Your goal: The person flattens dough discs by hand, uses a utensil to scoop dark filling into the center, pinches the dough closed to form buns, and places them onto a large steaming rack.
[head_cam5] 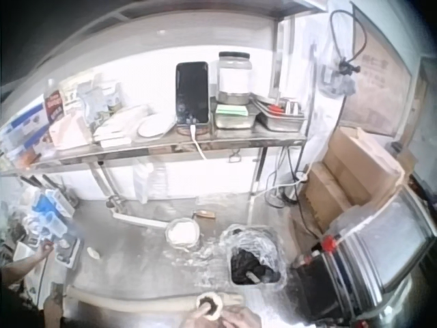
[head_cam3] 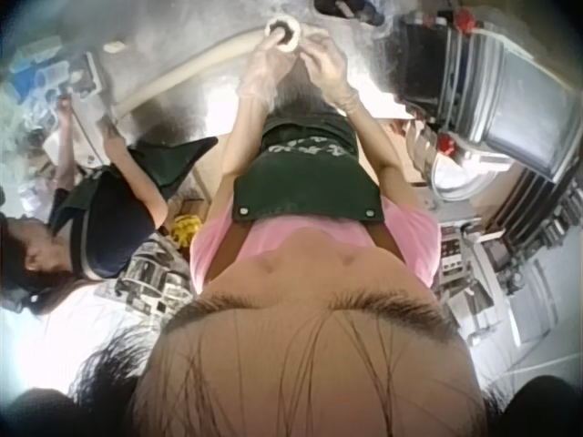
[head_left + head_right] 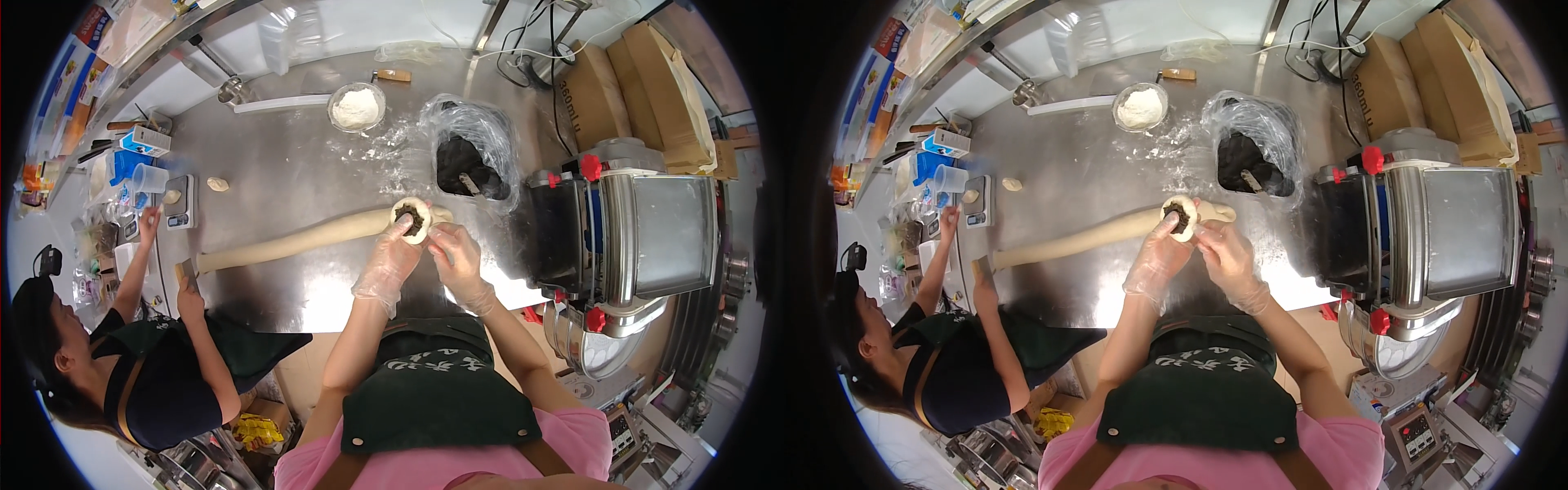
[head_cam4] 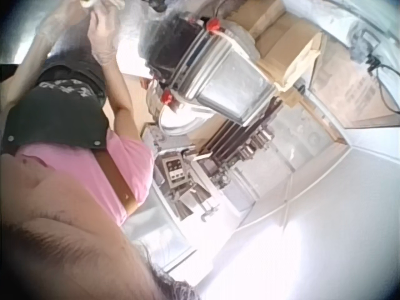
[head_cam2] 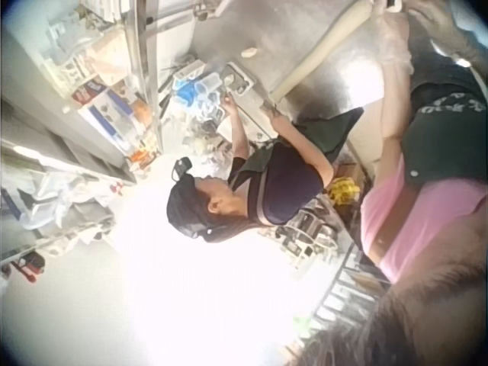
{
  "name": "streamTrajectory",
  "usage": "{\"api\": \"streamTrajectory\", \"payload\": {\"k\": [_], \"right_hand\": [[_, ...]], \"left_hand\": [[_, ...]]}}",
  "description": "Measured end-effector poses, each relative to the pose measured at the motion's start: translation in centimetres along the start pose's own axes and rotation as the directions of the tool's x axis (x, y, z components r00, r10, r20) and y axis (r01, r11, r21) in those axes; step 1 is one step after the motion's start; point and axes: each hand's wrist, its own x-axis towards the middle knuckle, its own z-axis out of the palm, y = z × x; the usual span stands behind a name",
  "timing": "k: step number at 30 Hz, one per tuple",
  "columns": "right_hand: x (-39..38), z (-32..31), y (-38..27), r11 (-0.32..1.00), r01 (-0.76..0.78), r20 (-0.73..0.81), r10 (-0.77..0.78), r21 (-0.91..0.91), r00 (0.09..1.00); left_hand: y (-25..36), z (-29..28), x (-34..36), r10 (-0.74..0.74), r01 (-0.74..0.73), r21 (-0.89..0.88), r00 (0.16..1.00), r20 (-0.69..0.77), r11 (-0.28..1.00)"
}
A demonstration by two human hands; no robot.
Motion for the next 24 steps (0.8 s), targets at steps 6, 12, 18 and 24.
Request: {"api": "streamTrajectory", "payload": {"k": [6, 12, 18, 24], "right_hand": [[0.0, 0.0, -1.2, 1.000, 0.002, -0.077, -0.002, -0.008, 0.997], [0.1, -0.6, -2.2, 1.000, -0.024, -0.112, 0.025, 0.007, 0.993], [0.0, -1.2, -4.4, 0.961, -0.218, -0.103, 0.237, 0.168, 0.966], [0.1, -1.7, -4.9, 0.932, -0.297, -0.084, 0.320, 0.207, 0.944]], "left_hand": [[-1.8, 2.5, -2.1, 0.066, -0.069, 0.045, 0.995, 0.071, 0.997], [-0.3, 3.1, -3.1, 0.034, -0.095, 0.255, 0.971, 0.235, 0.962], [-0.5, 4.5, -4.5, 0.175, -0.186, 0.391, 0.982, 0.065, 0.901], [-0.4, 4.6, -4.6, 0.162, -0.213, 0.484, 0.976, 0.145, 0.849]]}}
